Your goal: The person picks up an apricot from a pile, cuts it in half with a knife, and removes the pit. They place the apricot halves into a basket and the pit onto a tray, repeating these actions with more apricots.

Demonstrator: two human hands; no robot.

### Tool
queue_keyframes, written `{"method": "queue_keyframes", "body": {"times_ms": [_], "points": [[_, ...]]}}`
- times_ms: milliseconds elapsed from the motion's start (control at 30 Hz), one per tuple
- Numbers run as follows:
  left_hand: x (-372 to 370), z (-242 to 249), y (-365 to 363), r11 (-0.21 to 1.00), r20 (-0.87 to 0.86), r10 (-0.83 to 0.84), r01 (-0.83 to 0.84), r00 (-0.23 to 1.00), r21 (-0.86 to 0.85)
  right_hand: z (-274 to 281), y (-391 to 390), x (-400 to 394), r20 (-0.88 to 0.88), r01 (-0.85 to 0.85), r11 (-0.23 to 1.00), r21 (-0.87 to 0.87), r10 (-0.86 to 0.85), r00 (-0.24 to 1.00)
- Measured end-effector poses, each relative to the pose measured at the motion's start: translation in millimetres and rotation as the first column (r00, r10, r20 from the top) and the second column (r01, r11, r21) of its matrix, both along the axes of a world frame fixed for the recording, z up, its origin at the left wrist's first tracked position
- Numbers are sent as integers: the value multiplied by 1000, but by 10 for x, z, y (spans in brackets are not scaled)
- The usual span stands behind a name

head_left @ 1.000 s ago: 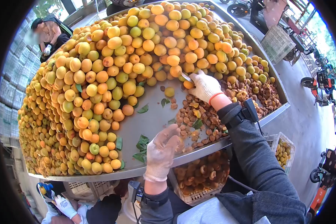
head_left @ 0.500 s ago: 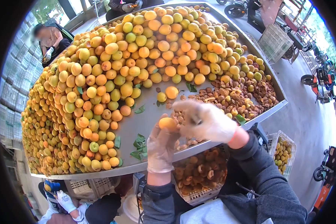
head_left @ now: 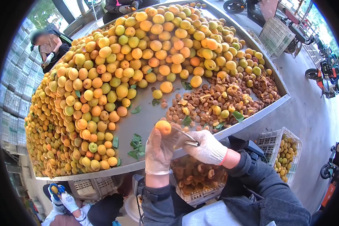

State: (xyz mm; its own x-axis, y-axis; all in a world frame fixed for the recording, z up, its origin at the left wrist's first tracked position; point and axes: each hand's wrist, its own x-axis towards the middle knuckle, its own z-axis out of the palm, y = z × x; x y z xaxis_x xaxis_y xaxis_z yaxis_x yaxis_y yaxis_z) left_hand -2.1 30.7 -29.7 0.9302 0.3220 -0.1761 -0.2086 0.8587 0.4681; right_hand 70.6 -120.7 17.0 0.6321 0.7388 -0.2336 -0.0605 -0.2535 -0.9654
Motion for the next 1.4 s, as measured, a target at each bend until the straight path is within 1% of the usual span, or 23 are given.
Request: {"method": "queue_keyframes", "body": {"times_ms": [33, 67, 100, 200, 300, 367, 500, 567, 633, 667, 733, 800, 833, 900, 933, 1000, 1133, 1200, 1233, 1267, 1300, 1333, 1400], "points": [[-4, 20, -19, 1000, -3, 0, 0, 1000, 0, -25, -5, -7, 77, -22, 1000, -17, 23, 997], [-7, 39, -42, 996, -6, -14, 14, 1000, 86, -45, -16, -15, 152, -39, 999, -37, 45, 987], [-7, 61, -66, 985, -9, -28, 29, 1000, 171, -57, -24, -12, 150, -34, 999, -38, 40, 988], [7, 148, -178, 967, -43, -29, 39, 999, 251, -94, -37, 7, 212, -20, 999, -46, 29, 977], [3, 158, -223, 956, -98, -32, 59, 995, 288, -133, -35, -14, 292, 8, 998, -58, 9, 956], [5, 165, -243, 957, -97, -20, 47, 995, 287, -93, -26, -19, 328, 33, 991, -129, 11, 945], [-21, 110, -235, 946, -104, -6, 39, 995, 323, -166, -12, -61, 384, 45, 995, -87, -8, 923], [-29, 72, -209, 929, -110, -9, 49, 994, 367, -185, -6, -70, 465, 69, 986, -150, 9, 885], [-25, 134, -229, 910, -115, -16, 62, 993, 410, -196, 1, -43, 430, 54, 979, -197, 37, 902], [-35, 206, -278, 886, -150, 25, 47, 988, 461, -202, 1, -22, 395, 39, 969, -243, 62, 917], [-34, 281, -313, 861, -183, 64, 38, 981, 508, -262, -5, 17, 364, 8, 972, -235, 80, 928], [-39, 293, -312, 710, -275, 97, 127, 956, 693, -288, -22, 40, 331, -29, 974, -226, 105, 938], [-39, 270, -320, 710, -272, 101, 122, 957, 694, -284, -35, 73, 315, -53, 975, -214, 120, 942], [-40, 212, -353, 757, -148, 116, 8, 982, 653, -270, -33, 102, 304, -76, 976, -202, 136, 943], [-32, 224, -345, 758, -144, 120, 3, 982, 652, -265, -23, 78, 345, -31, 988, -154, 83, 935], [-48, 284, -314, 857, -151, 77, 12, 986, 515, -241, 2, 52, 378, 5, 995, -104, 35, 925], [-69, 214, -290, 872, -247, 34, 92, 968, 481, -285, 25, 26, 464, 31, 990, -139, 37, 885], [-64, 281, -318, 666, -227, 167, 60, 960, 744, -295, 29, 24, 495, 33, 991, -133, 38, 868], [-43, 296, -290, 668, -230, 166, 62, 959, 741, -262, 43, 58, 472, 7, 985, -175, 78, 878], [-41, 306, -248, 257, -119, 248, 53, 961, 965, -252, 34, 48, 441, -17, 976, -219, 114, 890], [-40, 309, -230, -214, 22, 264, 36, 964, 976, -302, 25, 36, 435, -12, 975, -222, 110, 894], [-36, 306, -240, -214, 23, 260, 34, 965, 976, -384, 29, 52, 416, -24, 983, -183, 100, 904], [-42, 294, -261, 84, -47, 237, 28, 970, 996, -386, 34, 38, 397, -35, 990, -140, 88, 914]]}}
